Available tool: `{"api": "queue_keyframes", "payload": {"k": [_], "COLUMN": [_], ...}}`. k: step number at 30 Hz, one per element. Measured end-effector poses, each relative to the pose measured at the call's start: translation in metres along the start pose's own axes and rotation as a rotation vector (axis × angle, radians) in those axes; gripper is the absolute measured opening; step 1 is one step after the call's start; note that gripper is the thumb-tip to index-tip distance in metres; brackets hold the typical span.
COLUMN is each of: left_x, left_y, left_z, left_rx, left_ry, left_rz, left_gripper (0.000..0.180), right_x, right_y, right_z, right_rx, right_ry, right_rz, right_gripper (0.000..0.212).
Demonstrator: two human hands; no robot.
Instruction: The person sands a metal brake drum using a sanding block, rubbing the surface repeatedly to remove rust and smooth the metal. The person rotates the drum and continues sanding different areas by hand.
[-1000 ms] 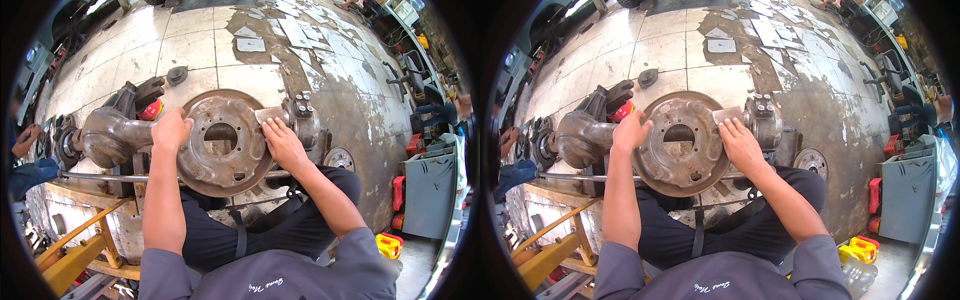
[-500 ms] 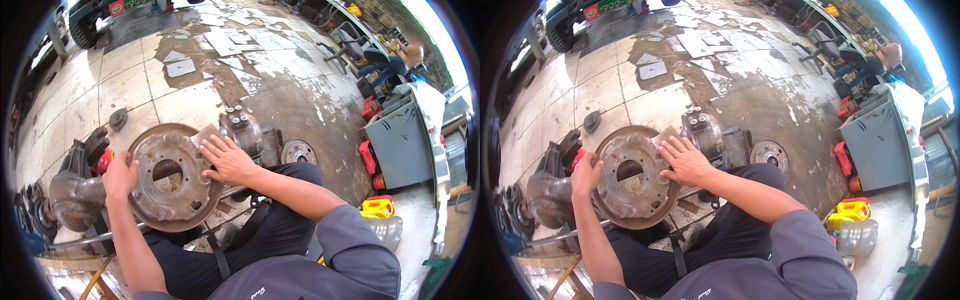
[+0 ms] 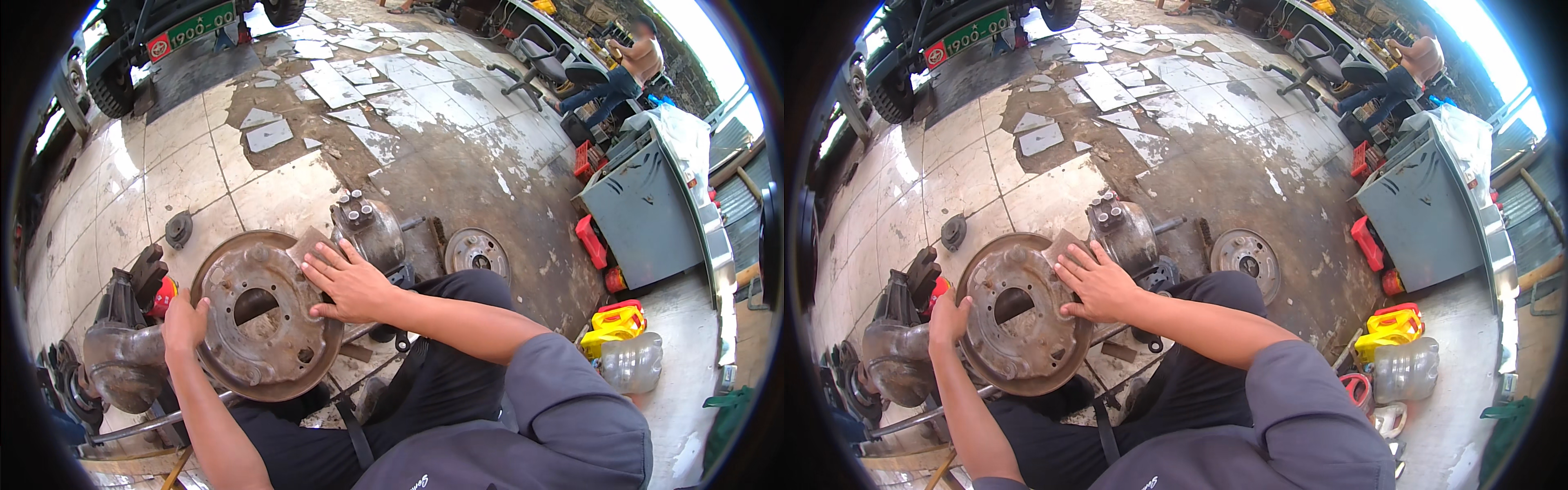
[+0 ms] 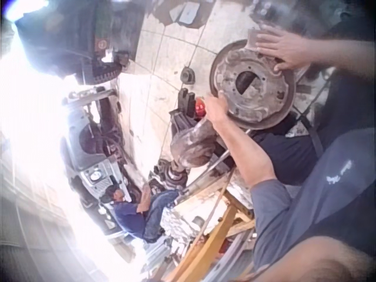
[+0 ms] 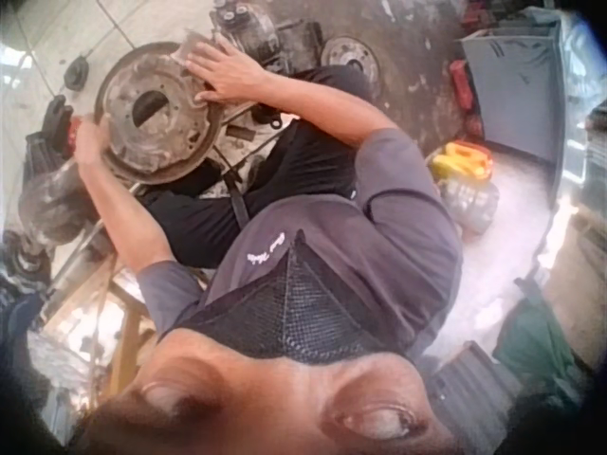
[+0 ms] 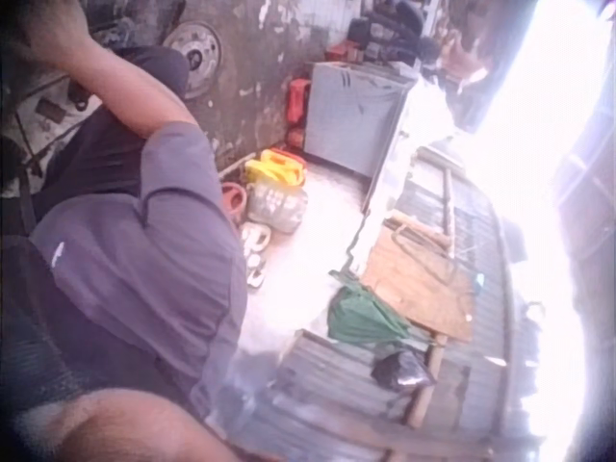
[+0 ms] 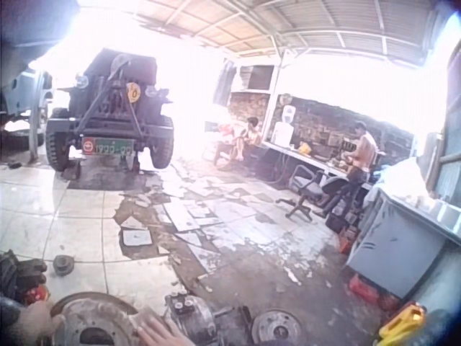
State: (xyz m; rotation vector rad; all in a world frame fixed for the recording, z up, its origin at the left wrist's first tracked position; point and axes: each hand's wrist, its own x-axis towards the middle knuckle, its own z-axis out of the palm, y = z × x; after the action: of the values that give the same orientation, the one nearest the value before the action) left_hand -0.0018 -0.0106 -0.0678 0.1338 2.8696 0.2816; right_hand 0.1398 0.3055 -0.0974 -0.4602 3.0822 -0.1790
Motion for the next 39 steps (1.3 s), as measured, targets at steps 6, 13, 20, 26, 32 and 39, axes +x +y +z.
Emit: {"api": "queue_keyframes", "payload": {"k": [6, 13, 20, 26, 32, 39], "left_x": [0.007, 0.003, 0.0, -0.002, 0.0, -0.002], "left_y": [0.01, 0.011, 0.019, 0.02, 0.024, 0.025], "left_z": [0.005, 0.001, -0.003, -0.002, -0.005, -0.007], "left_rx": [0.06, 0.087, 0.099, 0.096, 0.12, 0.102], "left_ry": [-0.066, -0.029, -0.055, -0.053, -0.089, -0.097], "left_rz": [0.009, -0.018, -0.089, -0.087, -0.105, -0.12], "left_gripper": [0.039, 0.041, 0.037, 0.038, 0.041, 0.044], "right_x": [0.012, 0.014, 0.002, 0.008, 0.005, -0.014], "right_y": [0.005, 0.006, 0.007, 0.006, 0.001, -0.008], "right_z": [-0.004, -0.007, -0.016, -0.008, -0.013, -0.012], "right_rx": [-0.02, -0.12, -0.146, -0.148, -0.156, -0.143], "right_ry": [-0.058, -0.097, -0.122, -0.048, -0.048, -0.058], "right_rz": [0.019, -0.003, -0.068, -0.05, -0.036, -0.031], "right_gripper": [0.086, 0.09, 0.087, 0.087, 0.088, 0.091]}}
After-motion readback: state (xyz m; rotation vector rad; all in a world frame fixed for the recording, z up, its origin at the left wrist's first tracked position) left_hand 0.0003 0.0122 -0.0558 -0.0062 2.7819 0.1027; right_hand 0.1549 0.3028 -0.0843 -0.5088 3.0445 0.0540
